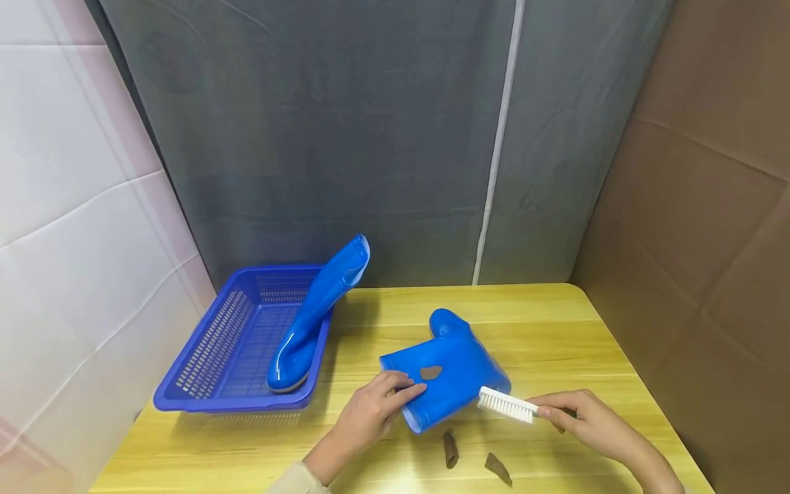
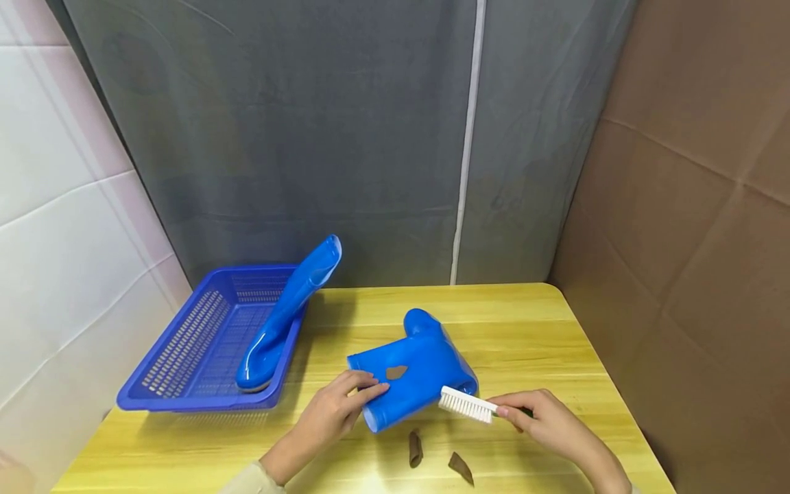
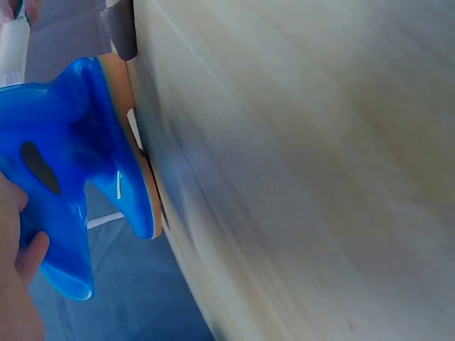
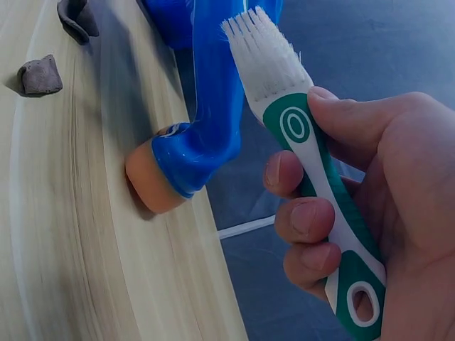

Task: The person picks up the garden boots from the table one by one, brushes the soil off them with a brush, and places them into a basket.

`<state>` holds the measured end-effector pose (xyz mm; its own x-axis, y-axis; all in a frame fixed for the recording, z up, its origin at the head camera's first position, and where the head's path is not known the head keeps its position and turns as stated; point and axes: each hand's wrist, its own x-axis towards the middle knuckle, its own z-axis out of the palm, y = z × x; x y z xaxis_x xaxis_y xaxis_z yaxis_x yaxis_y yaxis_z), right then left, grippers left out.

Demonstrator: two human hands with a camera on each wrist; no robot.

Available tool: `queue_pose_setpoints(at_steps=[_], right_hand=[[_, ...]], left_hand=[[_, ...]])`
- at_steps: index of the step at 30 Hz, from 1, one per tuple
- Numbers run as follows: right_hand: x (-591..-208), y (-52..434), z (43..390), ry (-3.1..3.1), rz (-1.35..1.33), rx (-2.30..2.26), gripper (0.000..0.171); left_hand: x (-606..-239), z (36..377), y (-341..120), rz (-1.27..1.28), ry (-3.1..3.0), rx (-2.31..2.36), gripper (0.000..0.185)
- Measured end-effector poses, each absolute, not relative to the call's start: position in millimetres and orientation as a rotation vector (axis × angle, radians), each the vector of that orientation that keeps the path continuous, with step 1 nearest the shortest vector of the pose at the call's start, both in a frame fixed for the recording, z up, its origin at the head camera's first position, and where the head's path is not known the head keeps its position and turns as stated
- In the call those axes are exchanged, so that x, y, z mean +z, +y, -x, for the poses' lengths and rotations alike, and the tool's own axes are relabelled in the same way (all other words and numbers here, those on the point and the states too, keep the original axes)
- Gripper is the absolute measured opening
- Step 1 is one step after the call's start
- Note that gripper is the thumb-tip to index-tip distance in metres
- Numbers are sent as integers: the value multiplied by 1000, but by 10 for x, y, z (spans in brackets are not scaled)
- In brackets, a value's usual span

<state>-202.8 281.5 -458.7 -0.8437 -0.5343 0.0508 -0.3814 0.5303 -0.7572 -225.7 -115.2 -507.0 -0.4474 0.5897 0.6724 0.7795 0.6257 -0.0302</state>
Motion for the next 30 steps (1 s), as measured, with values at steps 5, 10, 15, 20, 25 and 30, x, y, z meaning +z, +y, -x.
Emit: queue_pose_setpoints(at_steps=[5,10,15,20,25,30], right_hand=[[-4558,2820,2027,2580,777,-1211,28],[-4499,2767,2080,2540,785,-1261,27],[-4423,2646,2194,2642,749,-1187,27],[-4343,2444,2338,2867,710,-980,31],[-4300,2244,2486,2970,767,-823,32],[-4270,2074,2615,3025,816,-699,31]], left_hand=[[-5031,2260,-1144,1112,-2213,-318,46],[-4990,2272,-1107,1135,-2237,-261,44],[-4997,2273,-1090,1150,-2237,-224,49],[-5008,2266,-1099,1146,-2222,-226,52],[-4988,2256,-1093,1140,-2250,-226,50],[-4958,2244,-1088,1134,-2278,-216,46]])
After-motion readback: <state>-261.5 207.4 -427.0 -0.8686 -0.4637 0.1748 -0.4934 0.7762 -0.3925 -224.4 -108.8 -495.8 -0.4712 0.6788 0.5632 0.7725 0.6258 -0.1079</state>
